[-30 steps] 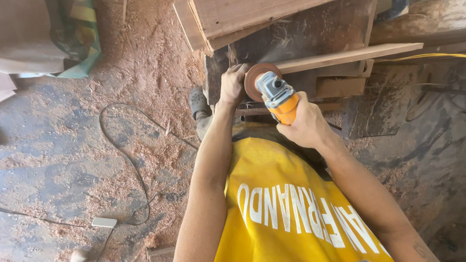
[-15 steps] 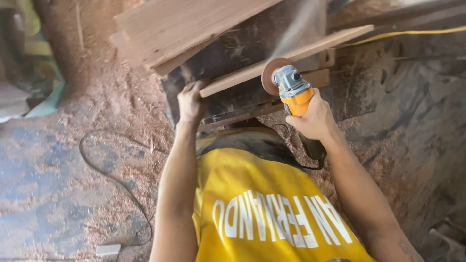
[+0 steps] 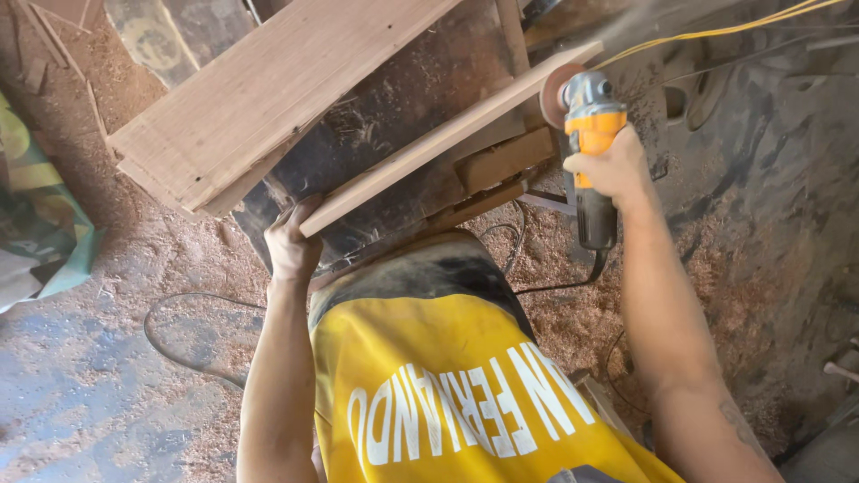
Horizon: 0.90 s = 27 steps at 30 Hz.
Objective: The person uses an angle grinder with a sanding disc to smooth the surface and edges of several wooden planks. They hold each plank with one hand while moving the grinder along its length, then flip the plank to sand the other side before setting it aside.
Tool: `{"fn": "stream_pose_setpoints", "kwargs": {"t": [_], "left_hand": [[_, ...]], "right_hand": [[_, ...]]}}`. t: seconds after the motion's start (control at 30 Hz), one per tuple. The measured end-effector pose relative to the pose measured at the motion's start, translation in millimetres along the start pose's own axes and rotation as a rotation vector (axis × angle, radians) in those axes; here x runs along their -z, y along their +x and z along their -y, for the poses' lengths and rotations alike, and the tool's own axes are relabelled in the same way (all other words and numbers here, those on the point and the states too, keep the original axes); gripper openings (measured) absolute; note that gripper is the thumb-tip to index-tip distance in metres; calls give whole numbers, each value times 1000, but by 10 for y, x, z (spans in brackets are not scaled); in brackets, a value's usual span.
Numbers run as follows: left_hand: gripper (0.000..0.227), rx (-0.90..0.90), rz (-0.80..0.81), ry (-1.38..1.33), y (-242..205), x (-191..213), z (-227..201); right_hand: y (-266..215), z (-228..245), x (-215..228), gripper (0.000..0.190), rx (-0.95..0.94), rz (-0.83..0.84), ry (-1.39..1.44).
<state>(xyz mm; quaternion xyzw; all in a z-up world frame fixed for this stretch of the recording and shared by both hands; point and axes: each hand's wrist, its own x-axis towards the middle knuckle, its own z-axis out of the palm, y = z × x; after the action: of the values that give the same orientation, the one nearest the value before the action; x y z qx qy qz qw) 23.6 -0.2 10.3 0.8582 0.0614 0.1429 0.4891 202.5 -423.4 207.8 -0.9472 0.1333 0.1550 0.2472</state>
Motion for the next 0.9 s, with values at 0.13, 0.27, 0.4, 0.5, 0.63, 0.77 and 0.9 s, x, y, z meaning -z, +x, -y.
{"fn": "stream_pose_setpoints", "kwargs": {"t": [0.13, 0.27, 0.4, 0.5, 0.63, 0.77, 0.9], "left_hand": [[42, -21, 22, 15, 19, 26, -41], [42, -4, 39, 25, 38, 29, -69], [37, 13, 59, 32, 38, 30, -73], [34, -1, 41, 36, 47, 16, -82], [33, 4, 28, 38, 28, 21, -61], [35, 2, 37, 18, 0, 5, 22], [46, -23, 34, 28, -44, -9, 100]], "right_hand": [[319, -150, 110, 42, -71, -36, 150], [623, -237, 171, 37, -151, -82, 267], [698, -189, 170, 38, -190, -119, 342], [541, -45, 45, 41, -74, -95, 318], [144, 225, -179, 53, 24, -19, 208], [-160, 373, -455, 71, 145, 19, 45], [-437, 516, -723, 77, 223, 96, -70]]}}
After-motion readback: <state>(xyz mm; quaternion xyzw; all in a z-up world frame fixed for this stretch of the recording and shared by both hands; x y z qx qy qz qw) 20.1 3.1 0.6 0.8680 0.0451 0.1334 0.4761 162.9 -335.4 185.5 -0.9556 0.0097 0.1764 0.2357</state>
